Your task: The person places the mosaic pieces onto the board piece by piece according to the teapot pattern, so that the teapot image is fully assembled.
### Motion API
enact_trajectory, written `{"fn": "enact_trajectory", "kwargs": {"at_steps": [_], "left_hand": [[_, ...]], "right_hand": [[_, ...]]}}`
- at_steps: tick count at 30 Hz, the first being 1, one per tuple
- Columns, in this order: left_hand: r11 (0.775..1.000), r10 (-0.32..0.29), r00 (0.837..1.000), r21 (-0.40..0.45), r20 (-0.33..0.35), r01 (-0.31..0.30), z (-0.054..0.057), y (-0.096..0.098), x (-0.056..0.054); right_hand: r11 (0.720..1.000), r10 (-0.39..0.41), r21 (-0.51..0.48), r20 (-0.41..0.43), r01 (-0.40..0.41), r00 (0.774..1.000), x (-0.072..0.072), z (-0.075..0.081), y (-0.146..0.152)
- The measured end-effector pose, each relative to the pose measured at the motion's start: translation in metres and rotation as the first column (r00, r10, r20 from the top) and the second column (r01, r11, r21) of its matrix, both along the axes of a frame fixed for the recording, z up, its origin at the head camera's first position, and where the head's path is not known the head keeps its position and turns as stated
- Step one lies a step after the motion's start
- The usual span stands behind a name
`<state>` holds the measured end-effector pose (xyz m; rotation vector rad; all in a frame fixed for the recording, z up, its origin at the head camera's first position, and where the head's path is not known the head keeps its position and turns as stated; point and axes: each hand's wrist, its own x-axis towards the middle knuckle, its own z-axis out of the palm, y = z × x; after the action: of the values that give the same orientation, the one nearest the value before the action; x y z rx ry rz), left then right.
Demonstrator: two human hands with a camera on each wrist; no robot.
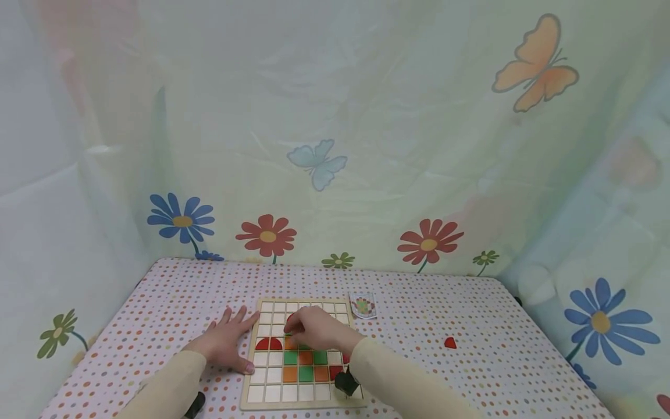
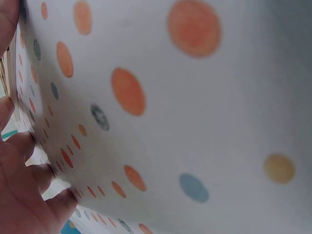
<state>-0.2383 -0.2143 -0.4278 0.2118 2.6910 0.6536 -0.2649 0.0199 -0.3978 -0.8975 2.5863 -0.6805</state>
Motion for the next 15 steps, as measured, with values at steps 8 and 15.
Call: {"fn": "enact_trajectory", "kwargs": {"at_steps": [8,15], "left_hand": [[1.000,0.002,1.000,-0.007,0.005,-0.002,0.000,0.000,-0.001],[1.000,-0.001,1.000,-0.013,0.011,0.001,-0.004,0.000,-0.002]], "right_hand": [[0.988,-0.086,-0.120,0.061,0.093,0.994,-0.006,0.006,0.070],[0.965,-0.196,-0.161,0.075,0.206,0.978,-0.002,0.004,0.147]]}}
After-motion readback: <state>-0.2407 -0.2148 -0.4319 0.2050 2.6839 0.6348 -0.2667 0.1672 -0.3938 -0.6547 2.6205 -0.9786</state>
